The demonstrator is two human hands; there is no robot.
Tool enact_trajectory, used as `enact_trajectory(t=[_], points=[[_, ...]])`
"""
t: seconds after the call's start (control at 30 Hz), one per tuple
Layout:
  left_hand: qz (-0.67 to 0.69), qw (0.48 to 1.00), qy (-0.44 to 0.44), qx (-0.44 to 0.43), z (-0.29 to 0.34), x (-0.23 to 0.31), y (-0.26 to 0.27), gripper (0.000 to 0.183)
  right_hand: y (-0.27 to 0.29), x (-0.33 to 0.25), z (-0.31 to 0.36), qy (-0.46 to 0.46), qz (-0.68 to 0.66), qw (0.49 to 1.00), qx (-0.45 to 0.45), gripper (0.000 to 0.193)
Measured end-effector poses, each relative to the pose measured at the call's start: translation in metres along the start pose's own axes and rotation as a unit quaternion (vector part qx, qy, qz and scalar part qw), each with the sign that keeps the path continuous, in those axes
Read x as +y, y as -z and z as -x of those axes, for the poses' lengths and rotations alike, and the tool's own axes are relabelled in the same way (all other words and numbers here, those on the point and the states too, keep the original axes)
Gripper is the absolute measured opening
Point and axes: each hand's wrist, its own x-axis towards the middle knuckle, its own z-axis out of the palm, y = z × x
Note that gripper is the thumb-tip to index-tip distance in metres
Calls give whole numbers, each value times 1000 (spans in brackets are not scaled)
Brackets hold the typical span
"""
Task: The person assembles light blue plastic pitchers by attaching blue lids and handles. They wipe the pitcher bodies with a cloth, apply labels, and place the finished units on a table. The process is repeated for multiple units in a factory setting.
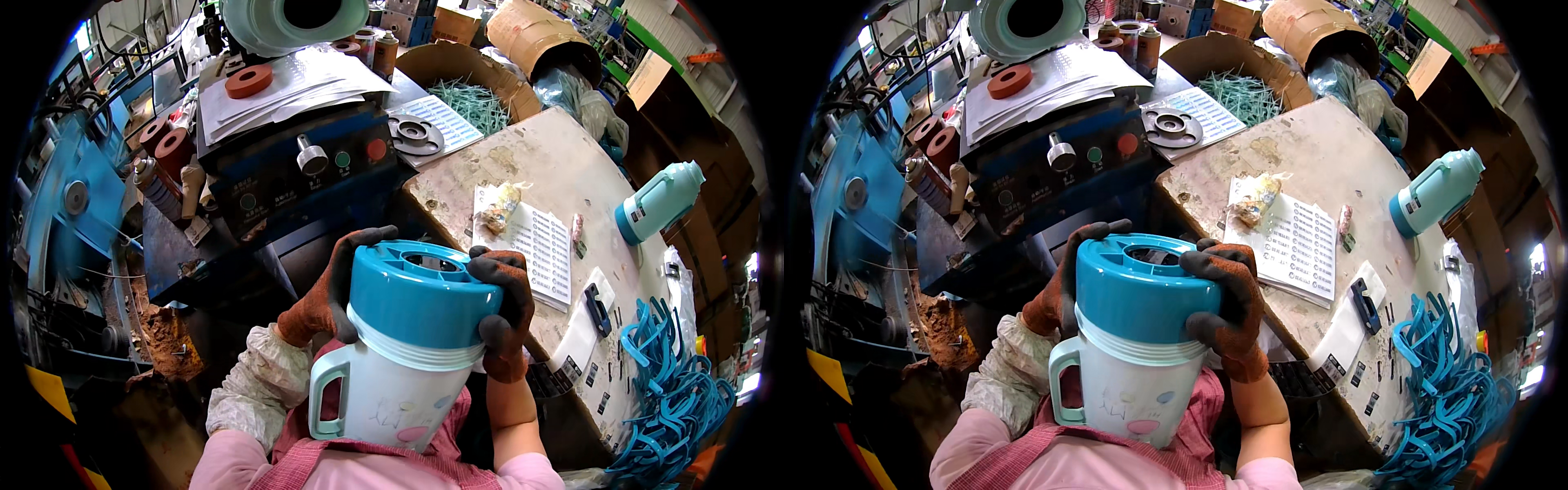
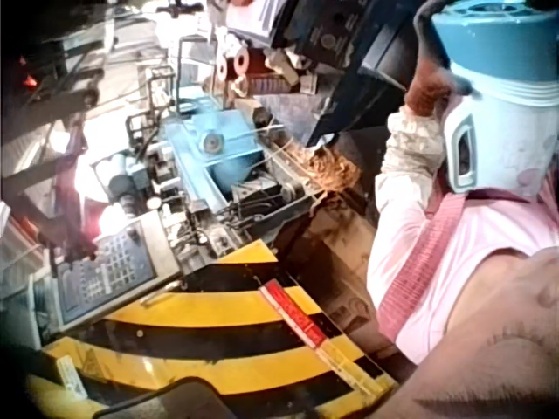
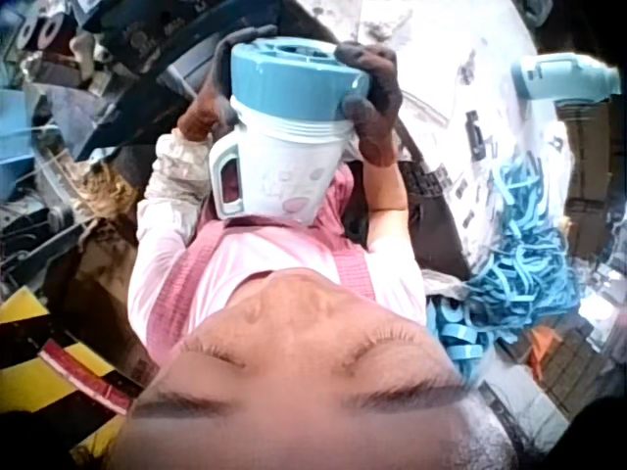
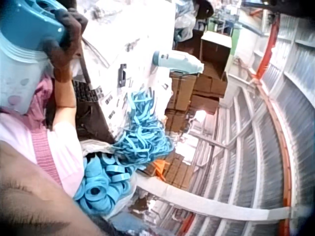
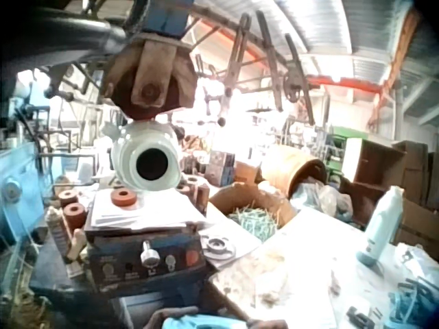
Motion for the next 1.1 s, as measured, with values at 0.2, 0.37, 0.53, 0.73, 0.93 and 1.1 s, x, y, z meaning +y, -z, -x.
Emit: enact_trajectory(t=[0.2,0.37,0.53,0.73,0.93,1.1], points=[[-88,982,-136,-101,-2,15,-1,125,-7,-14,21,35,-7,996,86,54],[-481,838,-225,-126,-14,73,-15,104,8,4,33,10,-3,997,83,49],[-559,805,-112,-166,-14,96,-54,106,1,4,40,-4,-21,996,92,55],[-473,859,-158,-114,3,74,-44,90,9,-10,43,55,83,995,-29,101],[-457,872,-149,-88,30,55,-29,87,-10,-8,52,64,114,991,-21,96],[-432,889,-129,-83,33,52,-34,87,-4,-8,57,38,115,992,-34,94]])
